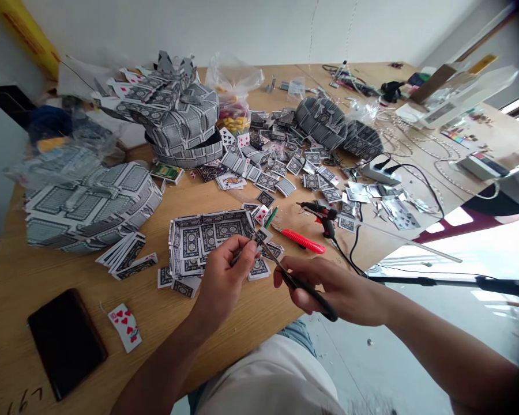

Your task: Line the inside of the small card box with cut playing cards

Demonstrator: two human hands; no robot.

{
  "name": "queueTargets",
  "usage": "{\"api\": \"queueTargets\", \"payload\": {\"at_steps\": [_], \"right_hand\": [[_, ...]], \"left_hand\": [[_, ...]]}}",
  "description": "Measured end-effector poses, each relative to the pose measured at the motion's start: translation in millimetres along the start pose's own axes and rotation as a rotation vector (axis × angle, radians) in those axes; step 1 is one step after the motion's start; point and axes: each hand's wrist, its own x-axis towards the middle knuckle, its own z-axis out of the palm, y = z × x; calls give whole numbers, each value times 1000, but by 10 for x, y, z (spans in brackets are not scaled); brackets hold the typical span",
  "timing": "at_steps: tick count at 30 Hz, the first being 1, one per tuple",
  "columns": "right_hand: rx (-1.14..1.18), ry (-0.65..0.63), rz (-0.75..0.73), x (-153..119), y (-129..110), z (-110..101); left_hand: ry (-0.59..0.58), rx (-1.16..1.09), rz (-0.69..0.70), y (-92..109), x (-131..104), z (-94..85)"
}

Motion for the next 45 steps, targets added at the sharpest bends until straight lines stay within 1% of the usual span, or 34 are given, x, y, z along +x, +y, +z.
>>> {"api": "queueTargets", "payload": {"at_steps": [5, 11, 15, 25, 30, 34, 41, 45], "right_hand": [[39, -7, 6, 14, -13, -1], [187, -18, 27, 14, 10, 20], [206, -21, 16, -3, 13, 27], [269, -52, -31, -19, 21, 26], [243, -49, 14, -25, 10, 28], [245, -46, 24, -15, -17, 24], [240, -72, -18, 8, -21, -11], [289, -85, 24, 0, 2, -47]], "left_hand": [[-8, 38, 12, -20, -4, -3], [-20, 101, 17, -15, -8, 15], [-19, 128, 8, -5, -4, 3], [-58, 78, -24, -5, 21, -26], [-98, 17, -51, 15, 36, -38], [-130, -90, -95, 0, 62, -40], [-197, -266, -207, 18, 86, -32], [-227, -335, -289, 38, 108, -27]]}}
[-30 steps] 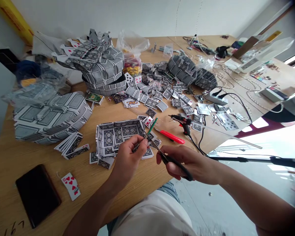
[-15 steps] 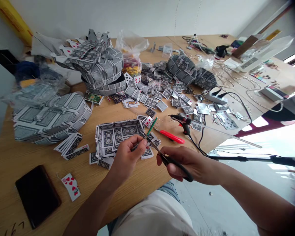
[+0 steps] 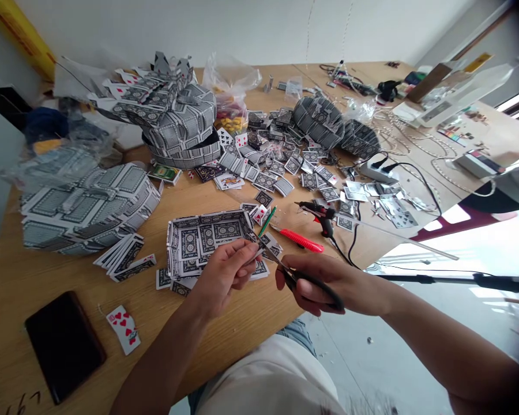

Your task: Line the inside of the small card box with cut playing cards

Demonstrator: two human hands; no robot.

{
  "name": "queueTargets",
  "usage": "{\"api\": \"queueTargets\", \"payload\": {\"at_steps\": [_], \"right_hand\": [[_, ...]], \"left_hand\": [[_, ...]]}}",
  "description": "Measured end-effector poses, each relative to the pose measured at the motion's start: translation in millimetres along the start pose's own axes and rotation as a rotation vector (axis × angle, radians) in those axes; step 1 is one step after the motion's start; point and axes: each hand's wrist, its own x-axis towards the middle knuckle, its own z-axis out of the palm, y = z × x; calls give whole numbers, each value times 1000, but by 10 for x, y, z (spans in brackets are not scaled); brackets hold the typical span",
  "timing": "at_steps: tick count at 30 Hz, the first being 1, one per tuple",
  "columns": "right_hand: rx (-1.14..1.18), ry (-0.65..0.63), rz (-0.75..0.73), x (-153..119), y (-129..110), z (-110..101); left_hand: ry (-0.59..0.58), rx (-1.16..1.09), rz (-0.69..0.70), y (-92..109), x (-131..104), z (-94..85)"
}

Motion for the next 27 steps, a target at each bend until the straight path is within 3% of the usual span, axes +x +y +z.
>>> {"api": "queueTargets", "payload": {"at_steps": [7, 10, 15, 18, 22, 24, 27], "right_hand": [[27, 19, 103, -12, -28, 0], [-6, 38, 95, -4, -32, -1], [-339, 128, 47, -59, 52, -65], [-484, 280, 16, -84, 171, -91], [-499, 742, -231, 51, 271, -21], [-405, 914, -371, 183, 253, 48], [-183, 925, -477, 382, 173, 148]], "left_hand": [[72, 119, 126, -63, 14, -1], [73, 120, 120, -68, 30, -7], [164, -86, 135, -21, 77, -22], [246, -177, 214, -7, 87, -19], [255, -103, 276, -43, 68, 5], [254, -12, 297, -73, 53, 28], [272, 120, 353, -107, 28, 71]]}}
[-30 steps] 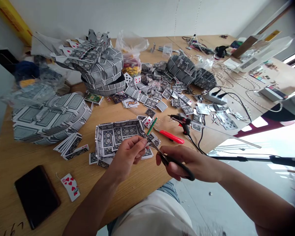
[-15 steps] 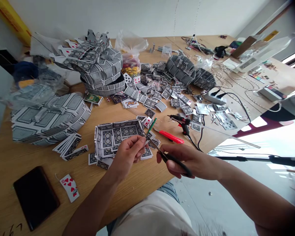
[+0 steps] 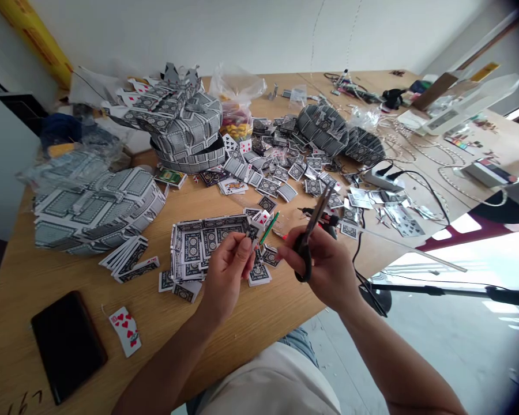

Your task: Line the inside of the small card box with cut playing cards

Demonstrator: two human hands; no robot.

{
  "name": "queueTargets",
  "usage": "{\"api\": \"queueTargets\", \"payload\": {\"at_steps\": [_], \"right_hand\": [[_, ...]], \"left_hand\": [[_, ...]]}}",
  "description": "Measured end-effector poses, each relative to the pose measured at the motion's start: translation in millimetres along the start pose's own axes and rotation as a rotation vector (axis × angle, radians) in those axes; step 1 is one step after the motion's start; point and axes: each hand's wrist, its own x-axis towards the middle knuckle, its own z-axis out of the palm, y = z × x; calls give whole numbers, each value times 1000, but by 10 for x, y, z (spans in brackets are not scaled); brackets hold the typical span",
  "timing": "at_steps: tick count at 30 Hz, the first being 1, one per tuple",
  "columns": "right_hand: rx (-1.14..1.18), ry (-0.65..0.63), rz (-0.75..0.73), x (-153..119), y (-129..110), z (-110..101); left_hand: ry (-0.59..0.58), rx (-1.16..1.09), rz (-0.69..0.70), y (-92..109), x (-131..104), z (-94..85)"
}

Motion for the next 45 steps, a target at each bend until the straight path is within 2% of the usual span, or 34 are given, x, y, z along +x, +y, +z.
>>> {"api": "queueTargets", "payload": {"at_steps": [4, 8, 13, 21, 34, 38, 45], "right_hand": [[201, 41, 8, 72, -47, 176], [260, 58, 45, 123, -50, 204], [355, -80, 115, 223, -18, 164], [455, -251, 239, 363, 71, 110], [393, -347, 78, 433, 113, 33], [360, -339, 51, 413, 99, 37], [366, -290, 78, 378, 59, 71]], "left_hand": [[-22, 68, 36, 7, -31, 29], [-38, 67, 14, 10, -14, 9], [-110, -109, -97, 0, 12, -29], [-205, -343, -361, 67, 56, -53], [-356, -546, -506, 47, 104, -105], [-355, -507, -482, 39, 100, -104], [-218, -248, -285, -14, 62, -70]]}}
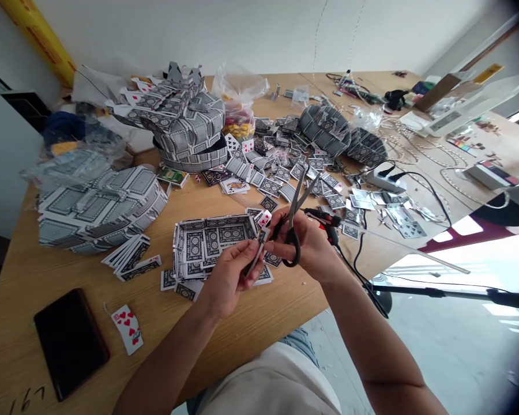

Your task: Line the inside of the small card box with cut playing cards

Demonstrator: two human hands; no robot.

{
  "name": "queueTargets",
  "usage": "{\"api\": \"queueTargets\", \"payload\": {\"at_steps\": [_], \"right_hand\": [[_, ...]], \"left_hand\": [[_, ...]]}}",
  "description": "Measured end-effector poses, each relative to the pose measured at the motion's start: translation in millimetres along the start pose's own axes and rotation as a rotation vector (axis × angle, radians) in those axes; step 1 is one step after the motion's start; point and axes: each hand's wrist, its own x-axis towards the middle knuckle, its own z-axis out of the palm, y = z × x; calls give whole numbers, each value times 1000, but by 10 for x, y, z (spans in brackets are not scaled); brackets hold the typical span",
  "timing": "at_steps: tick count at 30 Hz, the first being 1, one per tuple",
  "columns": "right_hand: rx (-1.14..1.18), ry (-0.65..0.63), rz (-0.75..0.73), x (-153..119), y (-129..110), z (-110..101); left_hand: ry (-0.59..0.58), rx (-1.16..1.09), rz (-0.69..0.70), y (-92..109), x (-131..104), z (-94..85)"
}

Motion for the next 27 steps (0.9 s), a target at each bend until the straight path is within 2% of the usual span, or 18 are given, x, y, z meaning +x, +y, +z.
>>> {"api": "queueTargets", "payload": {"at_steps": [4, 9, 11, 14, 16, 17, 18, 20, 22, 25, 27], "right_hand": [[78, 65, 46, 0, 10, 38], [151, 66, 61, -7, 55, 59], [161, 87, 76, -12, 62, 59], [179, 145, 94, -13, 68, 53], [203, 194, 101, -7, 76, 48], [216, 216, 105, -2, 82, 48], [231, 233, 112, 2, 87, 48], [266, 251, 129, 10, 95, 55], [304, 264, 143, 15, 96, 65], [342, 295, 159, 17, 95, 83], [345, 308, 158, 18, 104, 95]], "left_hand": [[1, 85, 36, 26, -13, -3], [-138, -111, -180, 88, 4, -40], [-153, -67, -176, 84, 22, -64], [-60, 189, 1, 71, 47, -119], [38, 430, 232, 86, 48, -163], [51, 563, 367, 104, 41, -184], [24, 702, 496, 127, 30, -201], [-126, 960, 693, 177, -1, -217], [-239, 1127, 796, 207, -29, -209], [-190, 1230, 872, 184, -34, -180], [-168, 1253, 870, 127, -6, -169]]}}
